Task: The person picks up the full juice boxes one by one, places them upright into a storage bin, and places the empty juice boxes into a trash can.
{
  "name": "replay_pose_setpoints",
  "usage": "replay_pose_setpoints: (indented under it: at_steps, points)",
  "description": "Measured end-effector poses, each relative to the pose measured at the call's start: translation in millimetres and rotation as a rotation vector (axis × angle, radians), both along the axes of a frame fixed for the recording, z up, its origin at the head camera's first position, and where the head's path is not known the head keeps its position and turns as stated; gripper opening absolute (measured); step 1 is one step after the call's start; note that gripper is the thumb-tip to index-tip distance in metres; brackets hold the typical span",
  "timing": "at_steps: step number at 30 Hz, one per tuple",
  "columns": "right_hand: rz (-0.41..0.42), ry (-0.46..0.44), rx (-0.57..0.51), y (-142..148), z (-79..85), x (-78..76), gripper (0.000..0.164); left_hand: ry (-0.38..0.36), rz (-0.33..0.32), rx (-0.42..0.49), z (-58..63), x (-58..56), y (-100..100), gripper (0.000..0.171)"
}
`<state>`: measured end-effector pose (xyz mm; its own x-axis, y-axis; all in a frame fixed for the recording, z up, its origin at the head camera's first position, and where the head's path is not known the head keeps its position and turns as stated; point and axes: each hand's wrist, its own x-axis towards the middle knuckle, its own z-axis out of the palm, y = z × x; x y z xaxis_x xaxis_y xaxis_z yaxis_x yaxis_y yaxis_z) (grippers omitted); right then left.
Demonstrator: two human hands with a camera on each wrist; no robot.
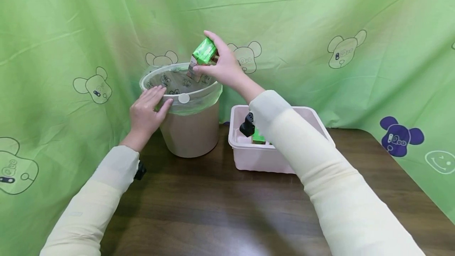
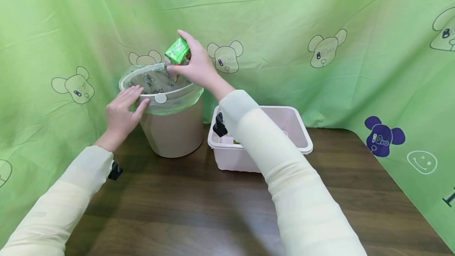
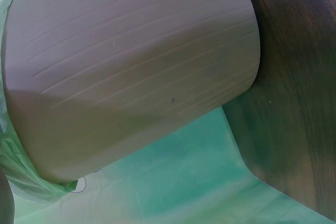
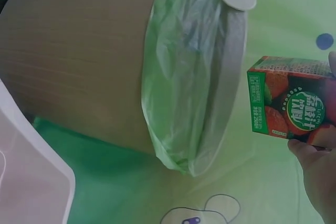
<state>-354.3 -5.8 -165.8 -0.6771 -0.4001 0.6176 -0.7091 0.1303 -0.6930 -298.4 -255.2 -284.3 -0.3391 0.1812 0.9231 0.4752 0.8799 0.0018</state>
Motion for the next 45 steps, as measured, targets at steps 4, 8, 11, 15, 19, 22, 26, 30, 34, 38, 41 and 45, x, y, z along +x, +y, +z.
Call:
replay_pose_setpoints:
  at_steps: [4,8,11,15,19,22,26,30,34,38,41,45]
  points:
    - [-0.079,0.019,0.089,-7.7,-2.4,-6.0,0.095,0.001,0.0,-0.007,-0.2,-0.8,-0.6,0.039]
    - [-0.142,0.041,0.166,-13.5,-5.0,-10.9,0.095,-0.004,0.003,-0.008,0.0,-0.4,-0.7,0.039]
    - [-0.16,0.044,0.199,-17.4,-6.4,-13.0,0.095,-0.006,0.003,-0.011,0.3,0.2,-0.3,0.039]
    - [-0.181,0.04,0.244,-22.4,-8.2,-15.5,0.094,-0.003,0.0,-0.016,1.1,0.3,0.3,0.04]
    - [-0.199,0.024,0.292,-26.8,-9.9,-19.2,0.095,0.0,-0.001,-0.02,1.5,-0.3,0.4,0.039]
    - [-0.217,0.017,0.33,-29.7,-11.5,-21.4,0.095,-0.002,0.001,-0.021,1.0,-0.7,-0.1,0.039]
    - [-0.232,0.001,0.37,-32.5,-14.6,-22.5,0.096,-0.009,0.005,-0.016,0.0,-0.5,-0.2,0.039]
    - [-0.235,-0.009,0.406,-34.3,-17.2,-23.3,0.097,-0.012,0.006,-0.016,0.2,0.2,1.0,0.039]
    - [-0.233,-0.009,0.435,-35.1,-18.4,-23.4,0.097,-0.009,0.003,-0.014,0.8,0.6,2.1,0.039]
    - [-0.232,-0.004,0.476,-36.0,-18.1,-21.8,0.094,-0.016,0.006,-0.015,0.8,0.8,1.8,0.039]
    - [-0.226,-0.006,0.494,-36.7,-17.6,-21.2,0.092,-0.018,0.006,-0.011,0.2,0.2,1.0,0.039]
    - [-0.226,-0.02,0.509,-37.6,-17.8,-22.1,0.09,-0.013,0.003,-0.01,-0.2,-0.5,0.0,0.039]
